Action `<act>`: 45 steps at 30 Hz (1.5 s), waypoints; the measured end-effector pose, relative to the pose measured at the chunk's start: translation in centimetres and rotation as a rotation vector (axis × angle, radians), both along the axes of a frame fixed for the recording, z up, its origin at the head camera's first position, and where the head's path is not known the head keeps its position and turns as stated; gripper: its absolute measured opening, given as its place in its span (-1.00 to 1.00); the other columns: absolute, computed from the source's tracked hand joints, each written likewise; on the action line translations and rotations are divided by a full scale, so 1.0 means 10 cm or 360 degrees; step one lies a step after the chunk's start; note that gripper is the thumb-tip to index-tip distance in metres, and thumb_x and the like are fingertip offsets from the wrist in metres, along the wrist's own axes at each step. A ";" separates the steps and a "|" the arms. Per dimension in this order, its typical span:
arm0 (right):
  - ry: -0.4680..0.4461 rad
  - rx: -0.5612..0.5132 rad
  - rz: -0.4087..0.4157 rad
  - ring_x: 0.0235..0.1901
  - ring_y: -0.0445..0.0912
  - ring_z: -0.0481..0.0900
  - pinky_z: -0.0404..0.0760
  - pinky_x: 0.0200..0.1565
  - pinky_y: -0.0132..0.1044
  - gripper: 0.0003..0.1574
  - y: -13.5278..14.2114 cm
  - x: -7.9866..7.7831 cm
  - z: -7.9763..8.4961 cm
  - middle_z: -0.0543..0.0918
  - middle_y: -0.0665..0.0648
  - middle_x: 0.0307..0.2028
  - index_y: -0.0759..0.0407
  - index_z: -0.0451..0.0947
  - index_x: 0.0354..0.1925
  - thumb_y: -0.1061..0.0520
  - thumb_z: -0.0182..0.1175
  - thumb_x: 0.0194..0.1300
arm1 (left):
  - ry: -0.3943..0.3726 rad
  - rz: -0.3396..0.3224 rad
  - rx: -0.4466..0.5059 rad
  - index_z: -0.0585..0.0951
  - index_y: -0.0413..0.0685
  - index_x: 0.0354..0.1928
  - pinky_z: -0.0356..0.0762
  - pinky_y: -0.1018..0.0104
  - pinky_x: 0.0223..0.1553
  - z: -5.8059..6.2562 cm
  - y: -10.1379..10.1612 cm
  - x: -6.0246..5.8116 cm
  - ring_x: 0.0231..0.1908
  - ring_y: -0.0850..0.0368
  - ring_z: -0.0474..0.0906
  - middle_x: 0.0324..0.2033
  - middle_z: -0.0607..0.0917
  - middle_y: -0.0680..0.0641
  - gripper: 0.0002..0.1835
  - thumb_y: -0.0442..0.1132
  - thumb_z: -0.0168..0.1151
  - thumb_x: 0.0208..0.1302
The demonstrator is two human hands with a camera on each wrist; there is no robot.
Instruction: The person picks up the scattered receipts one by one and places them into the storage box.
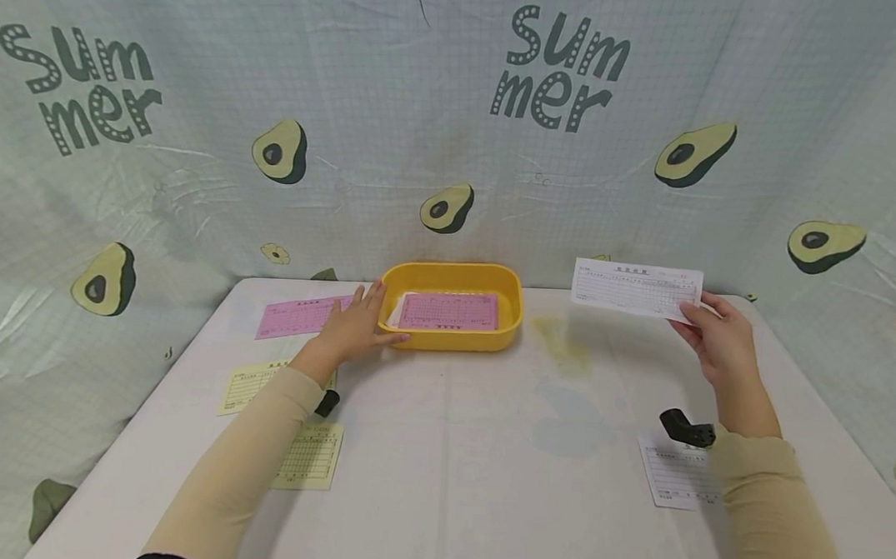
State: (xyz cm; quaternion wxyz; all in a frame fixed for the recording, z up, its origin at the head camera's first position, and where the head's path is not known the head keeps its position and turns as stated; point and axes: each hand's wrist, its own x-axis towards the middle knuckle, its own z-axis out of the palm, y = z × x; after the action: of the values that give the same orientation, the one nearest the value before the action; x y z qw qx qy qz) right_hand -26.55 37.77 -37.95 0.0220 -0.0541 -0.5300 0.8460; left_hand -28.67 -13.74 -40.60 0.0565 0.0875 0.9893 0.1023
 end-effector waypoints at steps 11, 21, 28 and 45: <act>-0.0048 0.0107 0.0156 -0.26 -0.26 0.73 0.71 -0.21 -0.43 -0.75 -0.56 -0.17 -0.11 0.71 -0.09 -0.24 0.15 0.36 0.08 0.33 0.12 0.51 | -0.0009 0.0018 0.0036 -0.22 -0.17 0.64 -0.28 -0.33 0.49 -0.01 -0.01 0.01 0.59 -0.22 -0.26 0.63 -0.15 -0.15 0.26 0.49 0.13 0.28; -0.0110 0.0331 0.0241 -0.22 -0.32 0.70 0.68 -0.08 -0.43 -0.52 -1.08 -0.29 -0.13 0.58 -0.07 -0.10 0.21 0.23 0.36 0.28 0.04 0.57 | 0.0000 0.0012 0.0026 -0.23 -0.16 0.64 -0.25 -0.35 0.48 -0.03 -0.01 0.00 0.58 -0.22 -0.25 0.63 -0.15 -0.15 0.26 0.49 0.13 0.28; -0.0101 0.0503 0.0336 -0.21 -0.31 0.67 0.65 0.01 -0.38 -0.32 -1.38 -0.38 -0.08 0.51 0.07 0.04 0.35 0.06 0.54 0.26 0.01 0.60 | 0.0005 0.0021 0.0023 -0.22 -0.15 0.65 -0.25 -0.34 0.49 -0.02 0.00 0.00 0.59 -0.22 -0.24 0.63 -0.15 -0.14 0.26 0.49 0.14 0.28; -0.0130 0.0882 0.0436 0.17 0.08 0.55 0.54 0.23 -0.19 -0.30 -1.99 -0.61 -0.09 0.43 0.34 0.38 0.31 0.10 0.56 0.19 0.03 0.61 | 0.0003 0.0035 0.0019 -0.21 -0.16 0.64 -0.26 -0.33 0.49 -0.01 0.01 -0.02 0.59 -0.22 -0.24 0.63 -0.14 -0.15 0.26 0.51 0.11 0.28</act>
State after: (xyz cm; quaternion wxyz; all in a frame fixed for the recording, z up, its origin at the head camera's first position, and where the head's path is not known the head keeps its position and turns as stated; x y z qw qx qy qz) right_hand -32.61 17.88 -38.84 -0.0995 -0.0081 -0.7433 0.6615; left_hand -28.89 -13.63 -40.71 0.0539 0.0770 0.9896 0.1086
